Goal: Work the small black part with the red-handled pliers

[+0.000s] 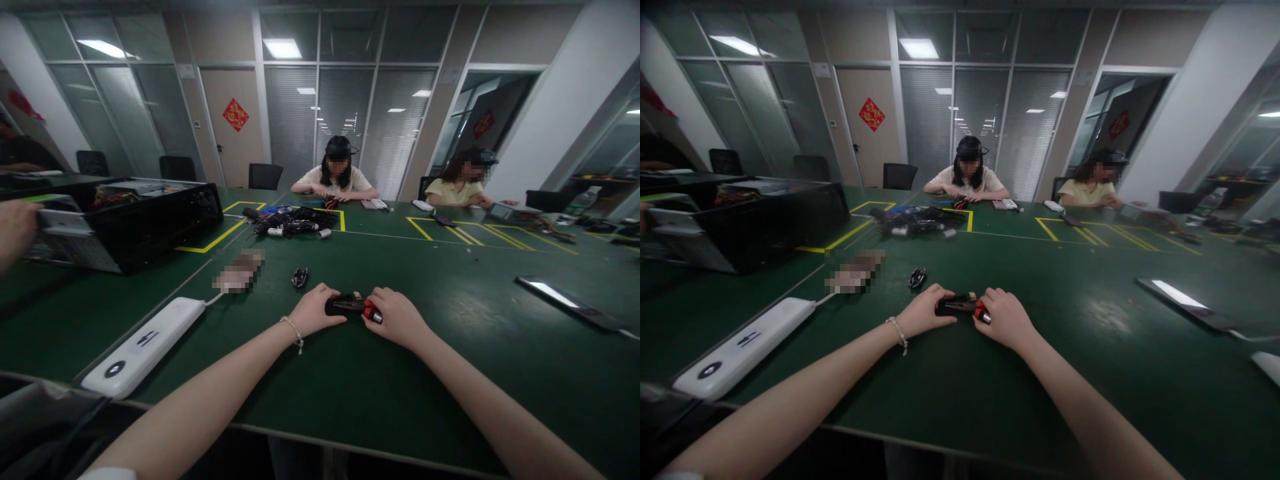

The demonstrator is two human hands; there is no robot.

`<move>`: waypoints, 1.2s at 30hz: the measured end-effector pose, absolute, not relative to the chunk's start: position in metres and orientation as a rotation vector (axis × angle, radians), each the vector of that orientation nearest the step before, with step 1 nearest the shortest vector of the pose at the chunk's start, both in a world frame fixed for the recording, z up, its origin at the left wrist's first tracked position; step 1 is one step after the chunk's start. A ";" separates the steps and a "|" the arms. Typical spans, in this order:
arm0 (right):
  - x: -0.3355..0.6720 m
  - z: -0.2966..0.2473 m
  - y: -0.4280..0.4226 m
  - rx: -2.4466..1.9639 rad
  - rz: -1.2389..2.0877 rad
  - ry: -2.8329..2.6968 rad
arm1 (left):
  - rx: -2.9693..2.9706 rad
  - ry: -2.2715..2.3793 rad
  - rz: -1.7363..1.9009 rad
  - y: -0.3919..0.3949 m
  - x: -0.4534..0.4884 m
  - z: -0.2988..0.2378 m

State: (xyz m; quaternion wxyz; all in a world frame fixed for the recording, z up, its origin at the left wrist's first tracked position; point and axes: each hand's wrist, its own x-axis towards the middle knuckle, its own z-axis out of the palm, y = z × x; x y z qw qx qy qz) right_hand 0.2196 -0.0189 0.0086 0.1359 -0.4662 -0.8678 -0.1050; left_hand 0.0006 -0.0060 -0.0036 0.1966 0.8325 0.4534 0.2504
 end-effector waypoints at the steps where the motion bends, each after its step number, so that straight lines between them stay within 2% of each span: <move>1: 0.220 0.008 -0.019 -1.349 -0.290 -2.510 | 2.337 1.264 0.668 -0.007 -0.002 0.000; 8: 0.223 0.008 -0.018 -1.357 -0.245 -2.490 | 2.442 1.321 0.555 0.006 -0.067 0.060; 12: 0.222 0.010 -0.018 -1.334 -0.272 -2.492 | 2.367 1.905 0.458 0.012 -0.138 0.085; 14: 0.222 0.009 -0.018 -1.317 -0.276 -2.492 | 2.307 2.129 0.300 0.009 -0.166 0.085; 17: 0.222 0.008 -0.018 -1.311 -0.273 -2.489 | 2.317 2.176 0.162 0.002 -0.189 0.077; 36: 0.224 0.005 -0.016 -1.321 -0.245 -2.484 | 2.222 2.163 0.189 -0.002 -0.187 0.066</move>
